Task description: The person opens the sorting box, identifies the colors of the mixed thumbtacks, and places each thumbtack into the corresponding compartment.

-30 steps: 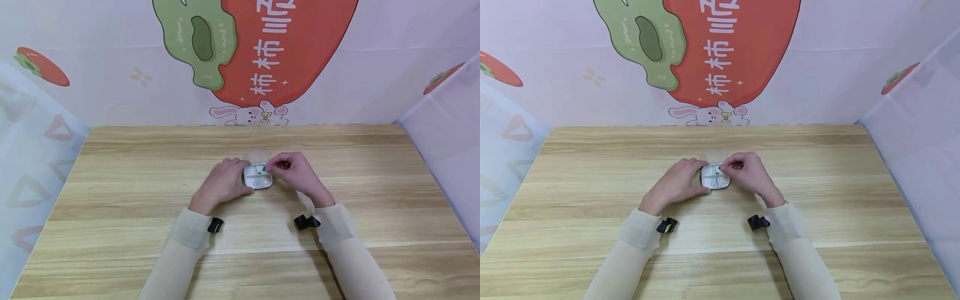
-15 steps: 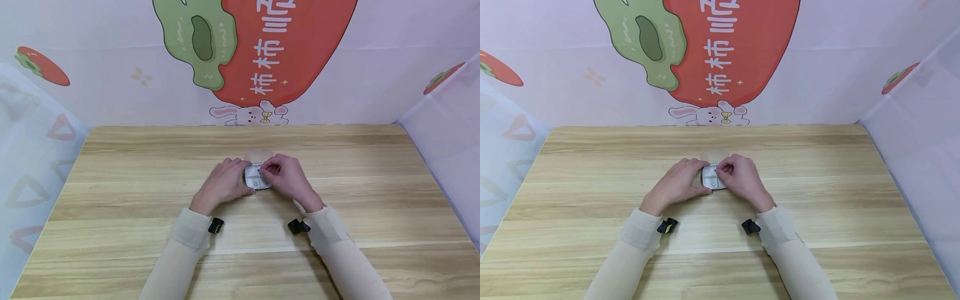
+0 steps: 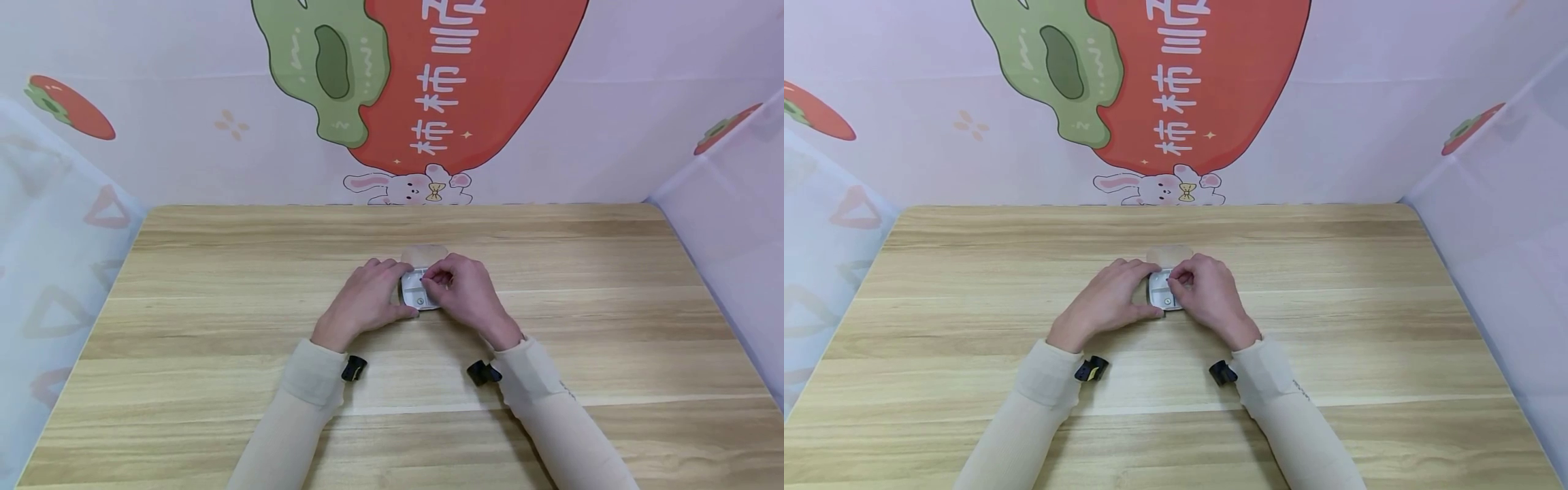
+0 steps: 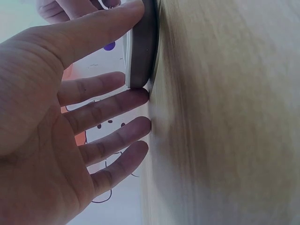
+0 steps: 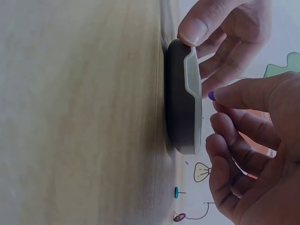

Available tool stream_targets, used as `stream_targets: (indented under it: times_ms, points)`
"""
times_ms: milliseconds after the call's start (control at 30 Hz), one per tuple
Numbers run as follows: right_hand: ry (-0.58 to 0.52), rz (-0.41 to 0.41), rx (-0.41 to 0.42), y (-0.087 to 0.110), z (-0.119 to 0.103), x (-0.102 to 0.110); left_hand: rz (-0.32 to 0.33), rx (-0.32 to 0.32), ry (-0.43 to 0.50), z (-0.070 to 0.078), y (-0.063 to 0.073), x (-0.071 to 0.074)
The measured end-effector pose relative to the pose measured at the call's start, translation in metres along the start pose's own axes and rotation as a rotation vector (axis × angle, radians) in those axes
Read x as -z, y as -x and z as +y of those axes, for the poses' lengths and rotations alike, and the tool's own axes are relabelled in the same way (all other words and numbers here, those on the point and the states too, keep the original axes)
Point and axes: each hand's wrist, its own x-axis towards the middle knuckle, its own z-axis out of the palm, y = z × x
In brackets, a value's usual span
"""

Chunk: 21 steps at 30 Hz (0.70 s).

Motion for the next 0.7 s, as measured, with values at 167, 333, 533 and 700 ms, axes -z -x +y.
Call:
stream_targets:
  times_ms: [167,333,533,700]
  points:
    - [0.029,0.004,0.007,-0.0001,-0.0007,-0.0017,0.006,-0.008,-0.003,-0.0001,0.0002,-0.0009]
    - [0.044,0.008,0.007,0.0001,-0.0006,-0.0024,0.012,-0.011,0.000,0.0005,0.0002,-0.0013]
    - [0.044,0.011,0.007,0.0003,-0.0012,-0.0025,0.015,-0.014,-0.003,0.0021,0.0000,-0.0023]
    - [0.048,0.009,0.005,0.0000,-0.0023,-0.0027,0.019,-0.015,-0.004,0.0034,0.0001,-0.0025]
